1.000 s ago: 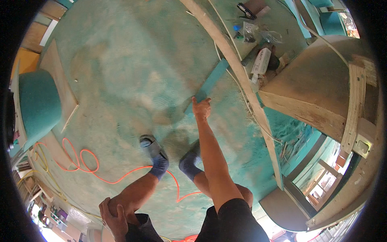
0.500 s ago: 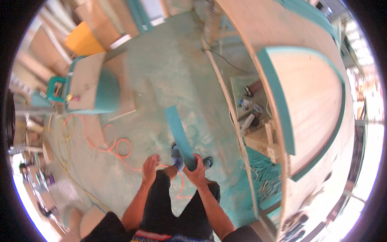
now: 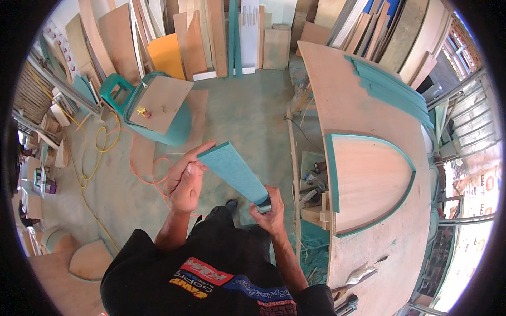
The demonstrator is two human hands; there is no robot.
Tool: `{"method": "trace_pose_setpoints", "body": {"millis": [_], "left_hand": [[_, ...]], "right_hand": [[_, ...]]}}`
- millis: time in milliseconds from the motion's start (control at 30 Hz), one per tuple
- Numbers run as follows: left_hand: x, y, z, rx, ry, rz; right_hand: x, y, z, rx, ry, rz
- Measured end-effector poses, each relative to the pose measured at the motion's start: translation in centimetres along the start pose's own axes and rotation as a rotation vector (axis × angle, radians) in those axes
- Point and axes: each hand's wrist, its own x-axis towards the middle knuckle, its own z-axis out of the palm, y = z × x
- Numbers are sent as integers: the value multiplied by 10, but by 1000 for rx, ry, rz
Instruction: The person cleans a wood component, secures it to a large wooden board using a nail gun, and then cuts the board along the edge of the component with a hand saw.
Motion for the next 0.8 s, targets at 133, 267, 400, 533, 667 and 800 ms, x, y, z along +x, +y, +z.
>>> {"method": "trace_pose_setpoints", "body": {"millis": [133,267,400,533,667,800], "left_hand": [[-2,21,6,63,91,33],[0,17,9,42,124,-99],[10,-23,-2,148,202,-337],[-14,-116,-5,-346,222,-646],[-75,-215,65,-236,175,-960],[-148,-263,183,-330,-13,-1155]], "right_hand": [[0,-13,0,-18,20,-28],[-8,-15,-3,-39,71,-20],[-26,-14,-26,-61,8,78],[-76,6,-55,-128,-91,244],[-161,27,-95,-385,177,471],[-247,45,-144,-675,386,619]]}}
